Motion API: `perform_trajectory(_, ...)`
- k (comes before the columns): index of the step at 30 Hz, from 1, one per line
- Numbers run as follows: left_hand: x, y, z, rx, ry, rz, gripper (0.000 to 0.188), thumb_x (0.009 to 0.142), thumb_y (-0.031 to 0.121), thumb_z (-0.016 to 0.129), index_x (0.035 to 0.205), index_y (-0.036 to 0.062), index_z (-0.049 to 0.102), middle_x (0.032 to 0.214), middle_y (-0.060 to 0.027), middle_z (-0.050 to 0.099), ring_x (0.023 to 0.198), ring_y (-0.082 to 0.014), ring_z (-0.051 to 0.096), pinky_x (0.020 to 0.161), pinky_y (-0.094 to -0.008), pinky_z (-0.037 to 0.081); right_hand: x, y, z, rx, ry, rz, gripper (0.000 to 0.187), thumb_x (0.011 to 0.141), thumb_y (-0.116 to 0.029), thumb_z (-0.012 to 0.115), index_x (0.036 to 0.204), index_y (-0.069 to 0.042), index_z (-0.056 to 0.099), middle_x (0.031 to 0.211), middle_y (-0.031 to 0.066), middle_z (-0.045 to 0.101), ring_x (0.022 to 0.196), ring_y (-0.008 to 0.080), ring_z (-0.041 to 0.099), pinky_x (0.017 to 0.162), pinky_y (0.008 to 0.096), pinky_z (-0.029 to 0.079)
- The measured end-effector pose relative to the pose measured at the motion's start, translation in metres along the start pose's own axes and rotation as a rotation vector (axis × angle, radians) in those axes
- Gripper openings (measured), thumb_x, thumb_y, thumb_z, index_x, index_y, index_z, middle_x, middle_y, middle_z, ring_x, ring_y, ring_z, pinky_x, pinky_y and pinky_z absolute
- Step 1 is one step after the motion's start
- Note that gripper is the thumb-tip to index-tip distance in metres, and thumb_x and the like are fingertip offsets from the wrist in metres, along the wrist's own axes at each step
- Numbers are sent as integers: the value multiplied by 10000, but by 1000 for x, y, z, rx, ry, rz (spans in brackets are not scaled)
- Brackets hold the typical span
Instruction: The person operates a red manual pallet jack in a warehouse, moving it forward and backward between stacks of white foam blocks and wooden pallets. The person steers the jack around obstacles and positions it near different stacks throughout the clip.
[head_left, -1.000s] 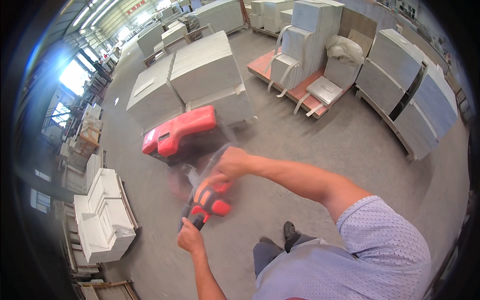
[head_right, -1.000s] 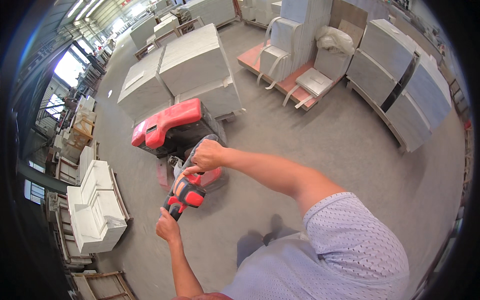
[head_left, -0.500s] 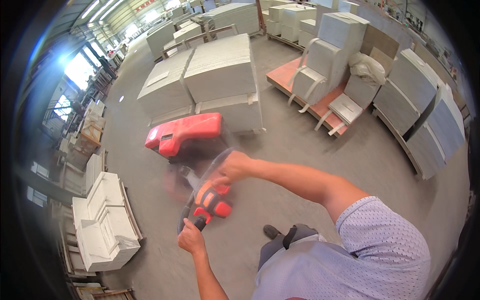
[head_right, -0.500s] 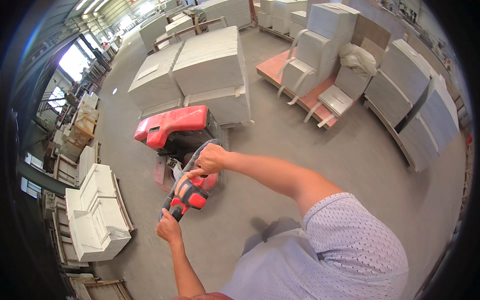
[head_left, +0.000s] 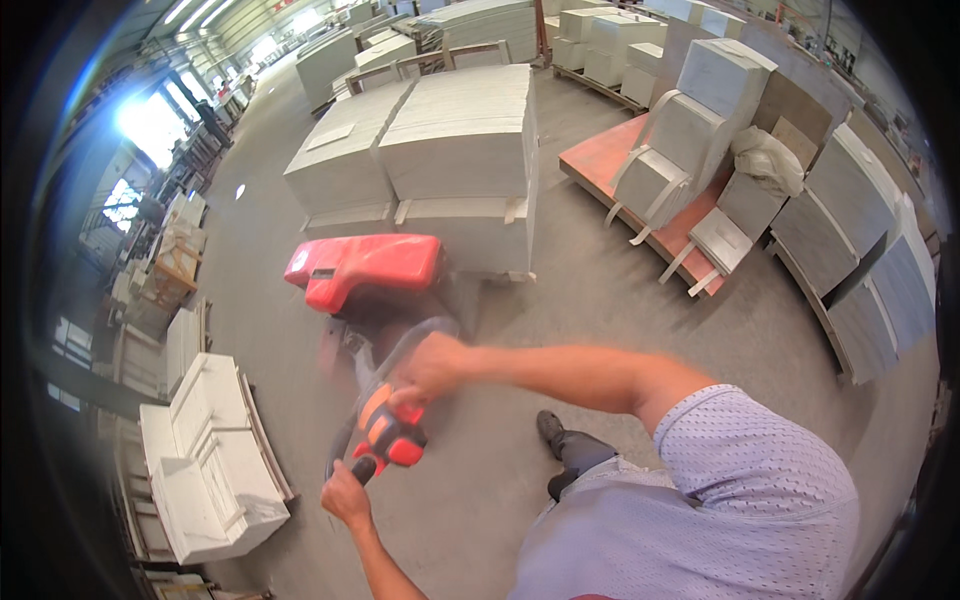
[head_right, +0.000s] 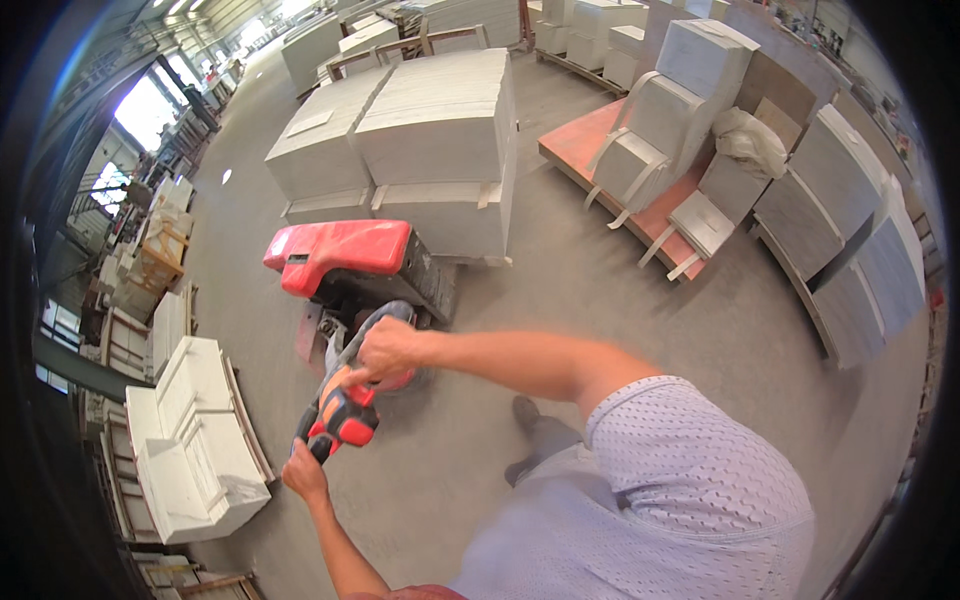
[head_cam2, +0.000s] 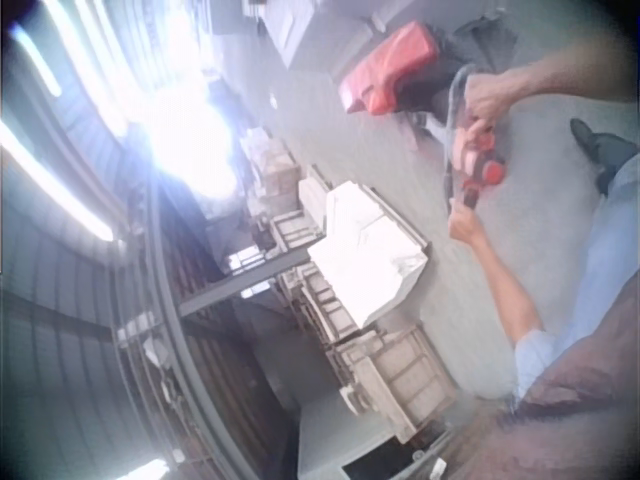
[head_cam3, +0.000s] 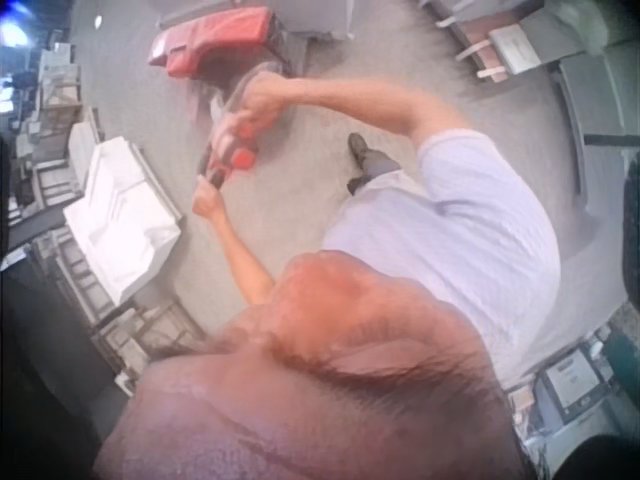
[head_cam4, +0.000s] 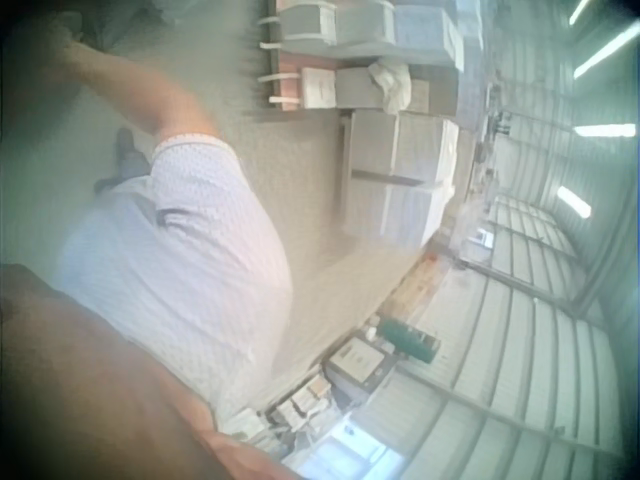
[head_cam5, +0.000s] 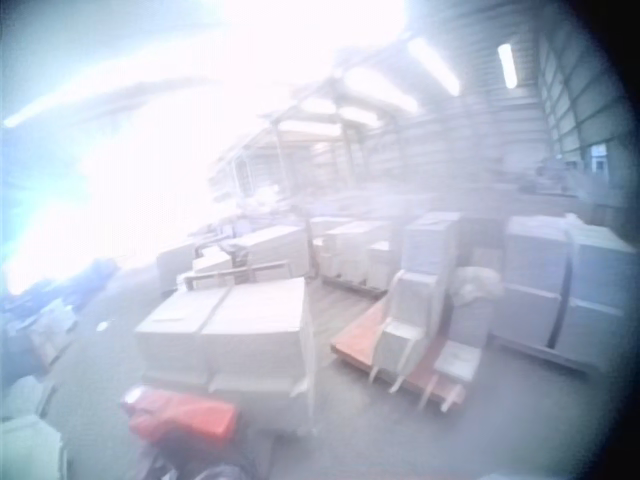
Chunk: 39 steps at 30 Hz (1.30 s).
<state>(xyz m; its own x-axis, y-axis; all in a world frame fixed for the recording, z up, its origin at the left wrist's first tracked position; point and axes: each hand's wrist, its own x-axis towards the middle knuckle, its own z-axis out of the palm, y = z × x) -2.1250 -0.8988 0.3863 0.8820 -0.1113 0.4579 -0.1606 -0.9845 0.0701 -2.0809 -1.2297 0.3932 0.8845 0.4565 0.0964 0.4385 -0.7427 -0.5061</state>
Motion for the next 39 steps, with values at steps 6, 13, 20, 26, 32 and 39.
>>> perform_trajectory(6, 48, -71, 53, -90, -110, -44, 540, 1016, 281, 445, 616, -38, 620, 660, -270, 603, 618, -463, 590, 590, -577, 395, 76, 10, 29, -15, 28, -50, 790, 899, -743, 420, 628, -55, 698, 633, 161, 642, 655, 352, 652, 592, 457, 486)
perform_trajectory(13, 142, -164, 91, -219, -72, -10, 525, 1018, 271, 437, 631, -49, 591, 646, -269, 580, 620, -469, 556, 593, -561, 361, 172, -10, 27, 72, 156, -27, 805, 940, -684, 414, 540, -24, 643, 567, 169, 610, 546, 356, 621, 527, 476, 445)
perform_trajectory(20, 208, -173, 106, -235, -69, 14, 525, 1028, 257, 422, 629, -25, 613, 614, -242, 596, 576, -438, 587, 574, -535, 405, 231, 4, 0, 53, 62, 38, 716, 950, -649, 426, 711, -41, 719, 670, 172, 666, 667, 345, 681, 561, 462, 489)
perform_trajectory(26, 254, -191, 157, -134, -46, 89, 506, 1015, 242, 452, 622, -18, 637, 653, -245, 625, 608, -431, 619, 577, -541, 444, 292, 35, 21, -90, 71, -22, 736, 952, -677, 388, 714, -62, 715, 701, 167, 664, 691, 363, 648, 575, 465, 477)
perform_trajectory(32, 318, -250, 230, -132, -30, 191, 462, 993, 248, 470, 633, 3, 627, 646, -224, 627, 595, -438, 604, 572, -554, 443, 382, 49, 54, -85, -103, 218, 773, 923, -752, 358, 765, -89, 721, 727, 155, 679, 721, 338, 661, 598, 449, 483)
perform_trajectory(39, 434, -332, 300, -260, -74, 246, 441, 985, 232, 479, 636, 5, 622, 646, -218, 623, 590, -436, 597, 577, -548, 441, 499, 65, 72, 14, -72, 213, 790, 918, -773, 346, 910, -68, 703, 778, 156, 686, 760, 340, 652, 647, 462, 482)
